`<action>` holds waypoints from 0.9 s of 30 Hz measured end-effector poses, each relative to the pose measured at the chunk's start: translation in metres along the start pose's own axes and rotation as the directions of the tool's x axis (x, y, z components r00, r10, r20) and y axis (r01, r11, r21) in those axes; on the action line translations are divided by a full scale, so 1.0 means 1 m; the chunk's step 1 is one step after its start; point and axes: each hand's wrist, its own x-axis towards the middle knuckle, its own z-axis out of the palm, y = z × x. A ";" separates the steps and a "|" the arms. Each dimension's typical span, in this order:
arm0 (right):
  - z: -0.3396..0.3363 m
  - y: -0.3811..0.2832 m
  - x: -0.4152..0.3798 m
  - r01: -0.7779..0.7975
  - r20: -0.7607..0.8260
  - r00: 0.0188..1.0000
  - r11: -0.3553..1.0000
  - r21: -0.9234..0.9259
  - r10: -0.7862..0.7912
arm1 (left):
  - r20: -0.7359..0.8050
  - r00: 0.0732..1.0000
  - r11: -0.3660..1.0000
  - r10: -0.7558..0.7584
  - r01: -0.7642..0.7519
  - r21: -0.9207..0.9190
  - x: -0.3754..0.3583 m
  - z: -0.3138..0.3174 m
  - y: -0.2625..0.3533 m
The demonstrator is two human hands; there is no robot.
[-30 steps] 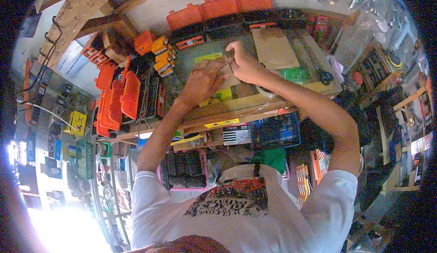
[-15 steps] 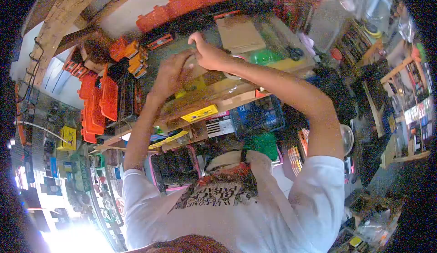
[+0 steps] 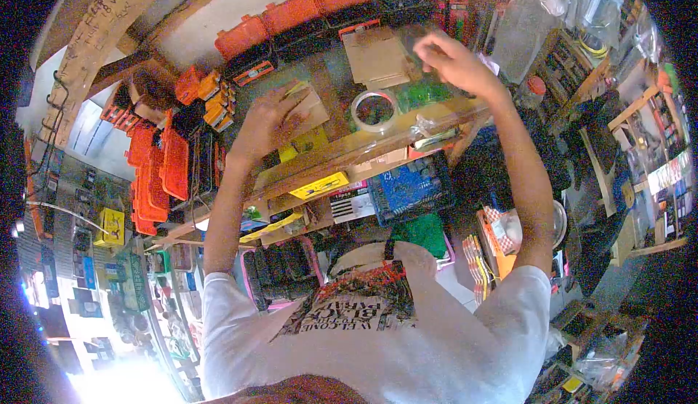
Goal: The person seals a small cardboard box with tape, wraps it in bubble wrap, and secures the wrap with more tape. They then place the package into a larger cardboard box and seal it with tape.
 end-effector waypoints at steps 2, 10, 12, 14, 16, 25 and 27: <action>-0.005 0.043 -0.009 0.179 -0.083 0.975 0.947 -0.268 -0.208 | -0.033 0.999 0.997 -0.040 0.042 0.064 0.004 -0.013 0.014; -0.004 0.044 -0.044 -0.050 -0.173 0.985 0.912 -0.406 -0.023 | -0.089 0.996 0.975 0.010 -0.029 -0.222 0.040 0.034 0.121; 0.003 0.032 -0.046 -0.025 -0.150 0.988 0.942 -0.333 -0.027 | -0.027 0.998 0.991 -0.063 0.059 -0.121 0.055 0.055 0.135; 0.013 0.009 -0.047 0.001 -0.149 0.987 0.943 -0.331 -0.053 | -0.025 0.996 0.996 -0.085 0.085 -0.027 0.065 0.076 0.132; 0.022 0.000 -0.050 0.037 -0.182 0.980 0.965 -0.260 -0.086 | -0.078 0.995 0.996 -0.067 0.071 0.051 0.070 0.088 0.124; 0.098 -0.043 -0.082 -0.046 -0.184 0.973 0.903 0.427 0.137 | -0.256 0.932 0.804 -0.256 0.058 -0.592 0.041 0.048 0.147; 0.116 -0.059 -0.086 -0.042 -0.198 0.962 0.823 0.567 0.186 | -0.272 0.934 0.786 -0.231 0.014 -0.618 0.029 0.043 0.154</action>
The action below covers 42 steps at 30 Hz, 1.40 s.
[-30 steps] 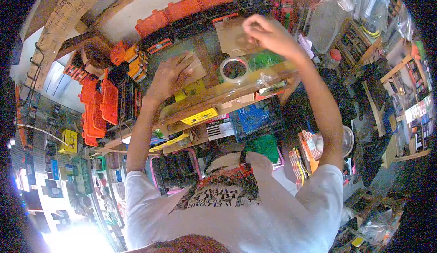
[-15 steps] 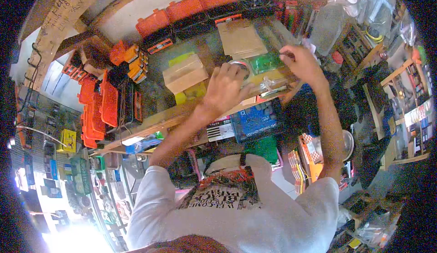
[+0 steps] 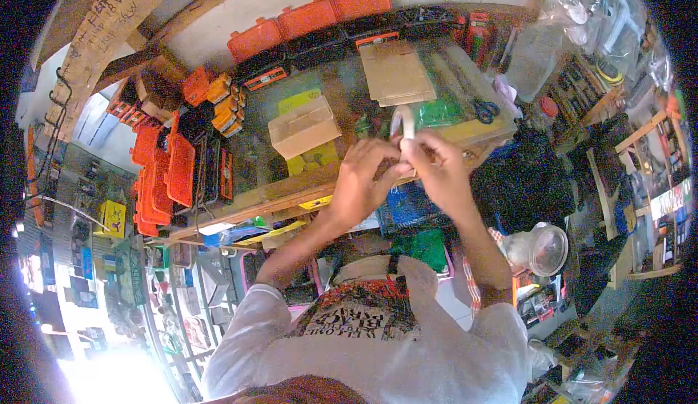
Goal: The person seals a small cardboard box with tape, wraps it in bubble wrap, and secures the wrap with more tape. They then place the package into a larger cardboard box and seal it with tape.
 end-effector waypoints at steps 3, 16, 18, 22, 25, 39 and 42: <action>0.013 0.001 -0.008 0.043 -0.018 0.999 0.999 0.031 -0.042 | -0.035 0.999 0.999 0.042 -0.041 0.025 -0.008 -0.013 0.002; 0.031 -0.005 -0.042 0.328 0.240 0.934 0.905 -0.270 -0.266 | -0.042 0.961 0.894 -0.274 0.238 -0.380 -0.043 -0.030 -0.003; 0.032 -0.004 -0.048 0.314 0.268 0.934 0.901 -0.299 -0.237 | -0.077 0.947 0.871 -0.312 0.253 -0.420 -0.047 -0.028 0.000; 0.034 0.001 -0.059 0.288 0.288 0.936 0.911 -0.295 -0.202 | -0.053 0.957 0.914 -0.286 0.255 -0.316 -0.059 -0.032 0.003; 0.038 0.009 -0.068 0.277 0.289 0.938 0.915 -0.293 -0.192 | 0.022 0.953 0.919 -0.303 0.298 -0.257 -0.069 -0.038 0.005; 0.045 0.042 -0.145 -0.045 0.743 0.669 0.999 0.010 0.023 | 0.338 0.909 0.924 -0.244 0.324 -0.204 -0.184 -0.061 0.041; -0.012 0.043 -0.123 0.065 0.721 0.686 0.979 -0.193 0.097 | 0.221 0.943 0.916 -0.250 0.304 -0.263 -0.205 -0.058 0.038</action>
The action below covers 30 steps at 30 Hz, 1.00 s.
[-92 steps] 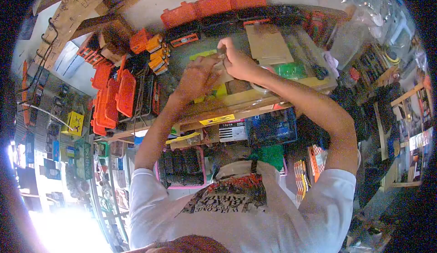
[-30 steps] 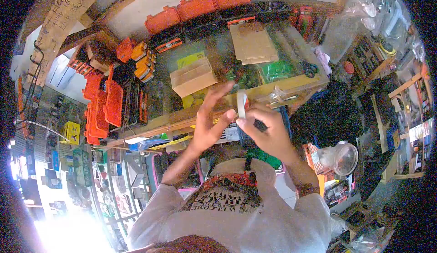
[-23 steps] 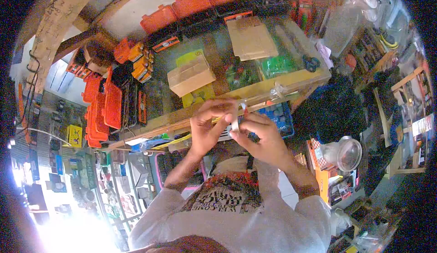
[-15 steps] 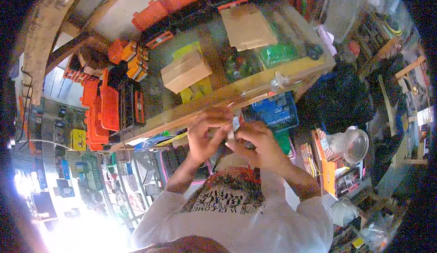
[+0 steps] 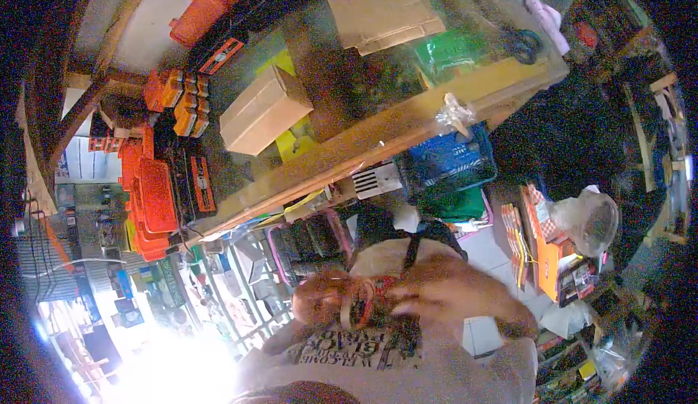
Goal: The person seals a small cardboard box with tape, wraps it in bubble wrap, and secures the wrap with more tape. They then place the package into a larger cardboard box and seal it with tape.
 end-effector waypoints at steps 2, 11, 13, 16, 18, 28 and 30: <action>-0.045 -0.007 -0.011 -0.206 -0.353 0.924 0.970 -0.133 0.148 | -0.036 0.990 0.991 -0.137 0.136 -0.009 -0.017 0.006 0.000; -0.205 0.053 0.014 -0.633 -0.837 0.511 0.573 -0.520 -0.195 | -0.047 0.872 0.873 -0.486 0.483 -0.064 -0.028 0.007 -0.003; -0.211 0.054 0.013 -0.661 -0.830 0.531 0.529 -0.532 -0.171 | 0.059 0.787 0.788 -0.615 0.615 0.011 -0.018 0.006 0.003; -0.216 0.054 0.007 -0.750 -0.901 0.433 0.541 -0.381 -0.033 | -0.003 0.786 0.781 -0.619 0.615 -0.108 -0.059 0.013 -0.011; -0.222 0.055 0.007 -0.713 -0.865 0.496 0.536 -0.453 -0.071 | -0.055 0.805 0.803 -0.590 0.579 -0.142 -0.050 0.012 -0.005; -0.284 0.065 0.021 -0.497 -0.623 0.772 0.490 -0.716 -0.128 | 0.106 0.853 0.860 -0.511 0.503 0.088 -0.010 -0.008 0.017; -0.282 0.062 0.022 -0.566 -0.671 0.737 0.464 -0.682 -0.086 | 0.024 0.866 0.866 -0.500 0.498 0.056 -0.023 -0.006 0.016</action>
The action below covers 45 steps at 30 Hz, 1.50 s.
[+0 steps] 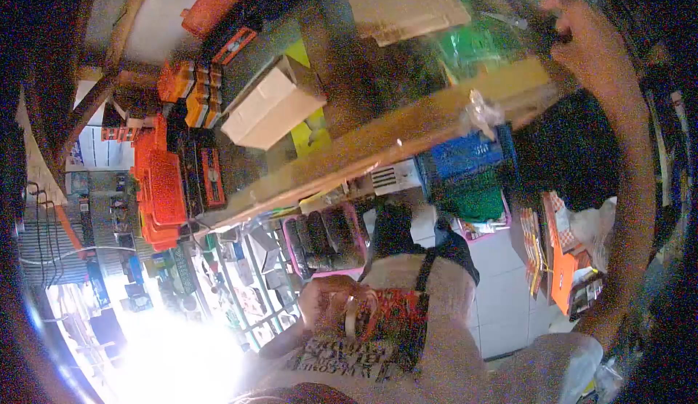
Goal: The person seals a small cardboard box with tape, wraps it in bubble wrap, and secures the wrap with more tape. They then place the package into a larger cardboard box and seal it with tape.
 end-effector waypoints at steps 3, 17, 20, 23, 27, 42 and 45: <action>0.003 0.031 -0.002 0.072 0.003 0.997 0.980 0.185 -0.073 | -0.117 0.957 0.956 0.266 -0.246 0.163 0.005 -0.001 0.017; -0.033 -0.187 -0.144 -0.295 0.652 0.502 0.597 0.746 -0.568 | -0.044 0.985 0.966 0.169 -0.174 -0.190 0.034 0.004 0.044; -0.028 -0.194 -0.152 -0.221 0.582 0.444 0.546 0.808 -0.681 | -0.085 0.951 0.932 0.297 -0.308 -0.192 0.037 0.007 0.031; -0.035 -0.203 -0.147 -0.223 0.584 0.395 0.543 0.810 -0.709 | -0.071 0.907 0.902 0.414 -0.420 -0.102 0.041 0.002 0.037; -0.039 -0.211 -0.137 -0.176 0.622 0.313 0.600 0.780 -0.718 | 0.050 0.874 0.875 0.484 -0.483 -0.030 0.044 -0.006 0.033; -0.028 -0.232 -0.118 -0.120 0.641 0.143 0.630 0.767 -0.754 | -0.024 0.952 0.948 0.306 -0.307 -0.083 0.040 -0.002 0.038; -0.026 -0.230 -0.121 -0.125 0.618 0.140 0.606 0.786 -0.774 | 0.002 0.954 0.950 0.300 -0.299 -0.093 0.041 -0.007 0.037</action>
